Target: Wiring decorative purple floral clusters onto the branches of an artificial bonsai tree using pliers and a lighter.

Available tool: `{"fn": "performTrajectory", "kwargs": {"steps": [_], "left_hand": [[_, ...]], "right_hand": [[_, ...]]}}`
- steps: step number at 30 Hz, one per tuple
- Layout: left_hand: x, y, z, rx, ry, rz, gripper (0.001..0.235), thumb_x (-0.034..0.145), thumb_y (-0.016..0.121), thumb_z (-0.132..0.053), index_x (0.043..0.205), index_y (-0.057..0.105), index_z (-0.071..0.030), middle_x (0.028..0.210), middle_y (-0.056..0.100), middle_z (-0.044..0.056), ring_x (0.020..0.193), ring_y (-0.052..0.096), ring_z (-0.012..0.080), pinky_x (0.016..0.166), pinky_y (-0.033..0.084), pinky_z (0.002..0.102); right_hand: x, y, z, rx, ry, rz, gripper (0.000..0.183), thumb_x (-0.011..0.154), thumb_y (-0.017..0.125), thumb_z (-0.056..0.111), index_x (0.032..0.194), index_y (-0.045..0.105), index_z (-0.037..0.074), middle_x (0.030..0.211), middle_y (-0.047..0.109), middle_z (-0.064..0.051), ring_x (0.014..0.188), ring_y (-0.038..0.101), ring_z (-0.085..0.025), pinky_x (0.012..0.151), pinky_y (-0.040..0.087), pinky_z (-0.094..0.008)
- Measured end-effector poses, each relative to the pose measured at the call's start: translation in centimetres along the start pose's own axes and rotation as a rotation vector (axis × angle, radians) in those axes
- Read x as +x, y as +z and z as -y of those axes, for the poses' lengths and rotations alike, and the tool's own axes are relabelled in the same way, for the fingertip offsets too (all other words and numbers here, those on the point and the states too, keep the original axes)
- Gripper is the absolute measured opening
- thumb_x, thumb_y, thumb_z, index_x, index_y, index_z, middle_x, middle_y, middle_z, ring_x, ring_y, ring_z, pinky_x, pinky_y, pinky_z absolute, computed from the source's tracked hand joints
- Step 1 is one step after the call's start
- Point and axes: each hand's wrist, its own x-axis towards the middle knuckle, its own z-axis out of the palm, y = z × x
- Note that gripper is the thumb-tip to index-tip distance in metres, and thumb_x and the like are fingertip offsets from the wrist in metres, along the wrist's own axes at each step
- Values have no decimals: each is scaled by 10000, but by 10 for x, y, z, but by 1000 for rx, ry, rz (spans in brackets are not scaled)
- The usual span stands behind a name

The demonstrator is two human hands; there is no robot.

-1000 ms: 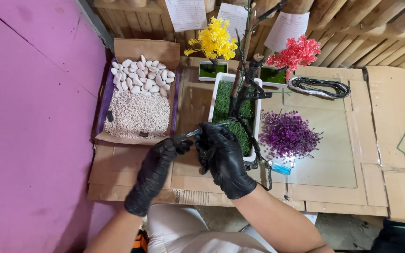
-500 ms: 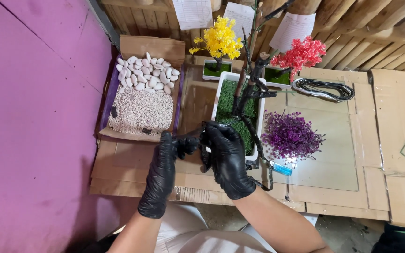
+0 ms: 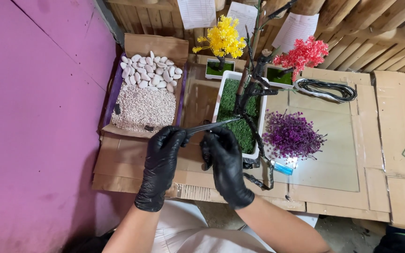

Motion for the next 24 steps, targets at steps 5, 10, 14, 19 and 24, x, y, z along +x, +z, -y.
{"fn": "performTrajectory", "kwargs": {"steps": [5,10,14,19,24], "left_hand": [[-3,5,-15,-48,212,101,146,973,620,-118,883,723,-66,783,680,14,774,614,118,775,532,292],[-10,22,-50,-23,257,159,173,972,609,-124,927,756,-46,804,720,46,769,647,146,746,554,308],[-2,41,-60,-43,294,195,137,952,676,-180,933,756,-71,819,738,32,789,691,143,767,598,322],[4,74,-70,-117,343,257,122,947,684,-169,967,749,-68,878,750,49,847,729,162,829,662,328],[6,103,-35,-329,430,60,158,1036,633,-202,1133,695,-94,1078,762,135,925,730,193,818,632,370]], "right_hand": [[-23,-45,-15,-849,-847,225,508,906,709,54,1354,501,175,1228,588,-122,1014,566,-227,870,482,-391],[-10,-5,83,-1421,-1223,334,494,1007,703,129,1426,443,99,1192,626,-184,1051,615,-370,865,496,-512],[8,1,104,-1591,-1369,237,194,966,734,86,1132,642,41,895,636,-131,742,606,-326,578,487,-448],[24,-12,131,-1502,-1265,244,125,923,746,83,1036,702,113,932,666,-107,777,653,-341,564,504,-462],[39,-29,153,-1212,-1084,224,45,971,770,67,1007,750,52,882,741,-146,856,725,-438,719,589,-485]]}}
